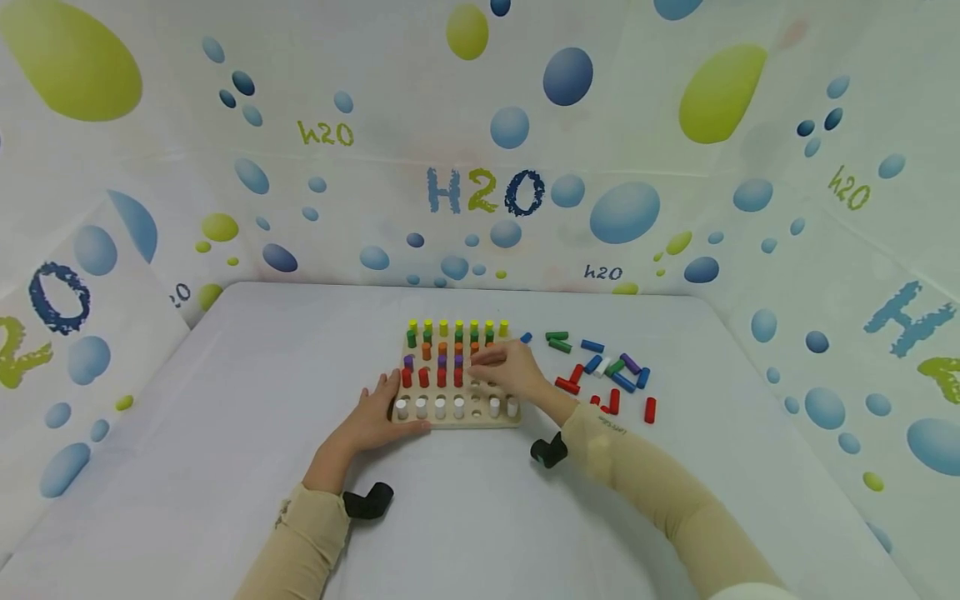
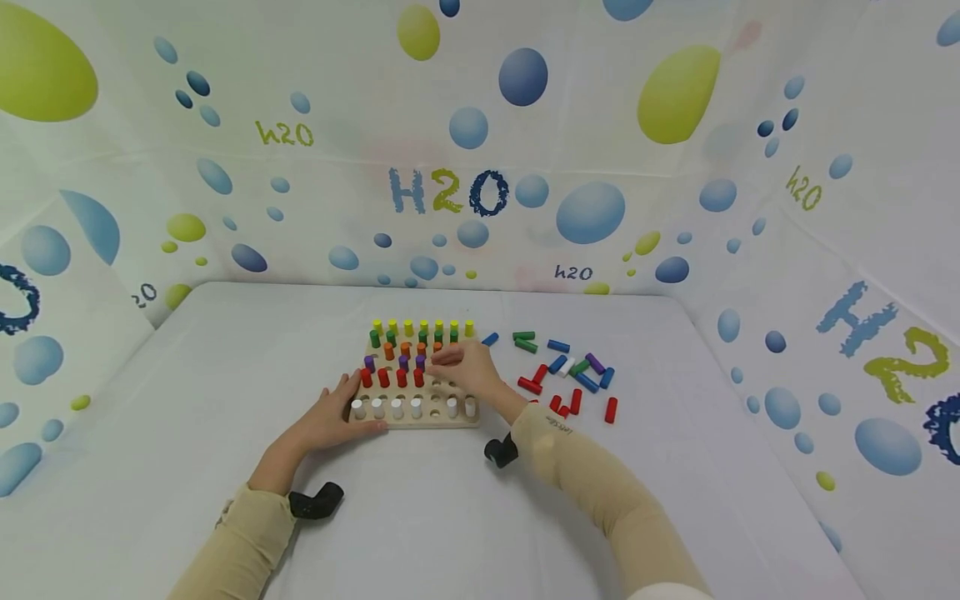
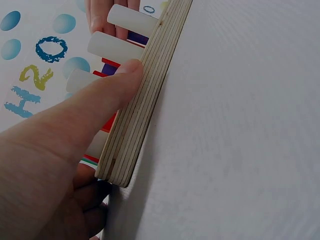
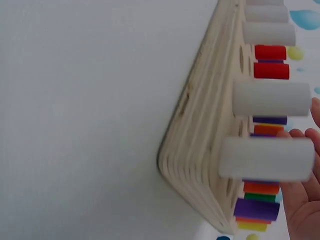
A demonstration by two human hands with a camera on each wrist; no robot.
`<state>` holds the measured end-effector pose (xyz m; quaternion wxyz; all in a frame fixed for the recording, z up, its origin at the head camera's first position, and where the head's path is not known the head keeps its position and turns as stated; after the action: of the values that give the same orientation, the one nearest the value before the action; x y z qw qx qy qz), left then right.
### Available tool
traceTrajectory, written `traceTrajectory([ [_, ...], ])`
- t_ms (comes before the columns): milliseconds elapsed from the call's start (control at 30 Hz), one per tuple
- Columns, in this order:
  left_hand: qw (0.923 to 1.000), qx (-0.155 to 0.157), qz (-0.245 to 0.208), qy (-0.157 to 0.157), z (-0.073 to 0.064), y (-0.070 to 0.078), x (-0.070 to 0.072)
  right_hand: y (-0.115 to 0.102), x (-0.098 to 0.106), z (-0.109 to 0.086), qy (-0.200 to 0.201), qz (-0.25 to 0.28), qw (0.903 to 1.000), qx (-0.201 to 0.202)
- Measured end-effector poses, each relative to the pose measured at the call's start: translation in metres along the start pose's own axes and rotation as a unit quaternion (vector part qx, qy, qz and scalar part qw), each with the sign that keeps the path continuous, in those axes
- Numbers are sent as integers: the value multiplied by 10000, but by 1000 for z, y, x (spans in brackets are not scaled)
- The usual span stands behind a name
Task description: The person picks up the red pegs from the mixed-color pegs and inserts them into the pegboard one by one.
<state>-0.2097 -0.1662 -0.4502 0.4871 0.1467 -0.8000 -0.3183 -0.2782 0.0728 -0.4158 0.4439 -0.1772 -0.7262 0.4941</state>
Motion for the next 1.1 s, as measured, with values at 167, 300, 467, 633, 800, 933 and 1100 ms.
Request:
traceTrajectory([
  [167, 10000, 7, -42, 11, 0, 0, -1, 6, 14, -5, 179, 72, 9998, 62],
  [300, 10000, -9, -51, 16, 0, 0, -1, 10, 25, -11, 359, 60, 9993, 19],
  [467, 10000, -39, 10, 27, 1, -2, -2, 19, 39, -19, 495, 182, 9986, 53],
  [633, 10000, -27, 51, 47, 2, -3, -2, 27, 51, -26, 602, 58, 9982, 34],
  [800, 10000, -50, 53, 39, 1, -3, -3, 35, 61, -32, 686, 8, 9975, -148],
  [933, 10000, -40, 59, 35, 1, -3, -3, 42, 69, -36, 788, -13, 9965, -272],
  [1100, 10000, 7, 90, 19, 2, -4, -2, 49, 75, -43, 810, -23, 9958, -425],
])
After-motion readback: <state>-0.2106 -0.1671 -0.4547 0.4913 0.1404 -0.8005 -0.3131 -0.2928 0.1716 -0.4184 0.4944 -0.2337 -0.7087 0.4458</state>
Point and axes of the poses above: each hand's wrist, its own z-axis towards the middle knuckle, its own x-axis out of the back of the hand, y = z × x, the point moved 1 cm from there along z, towards the middle knuckle, and after that the axes turned 15 degrees about -y, right-handed, at the moved point
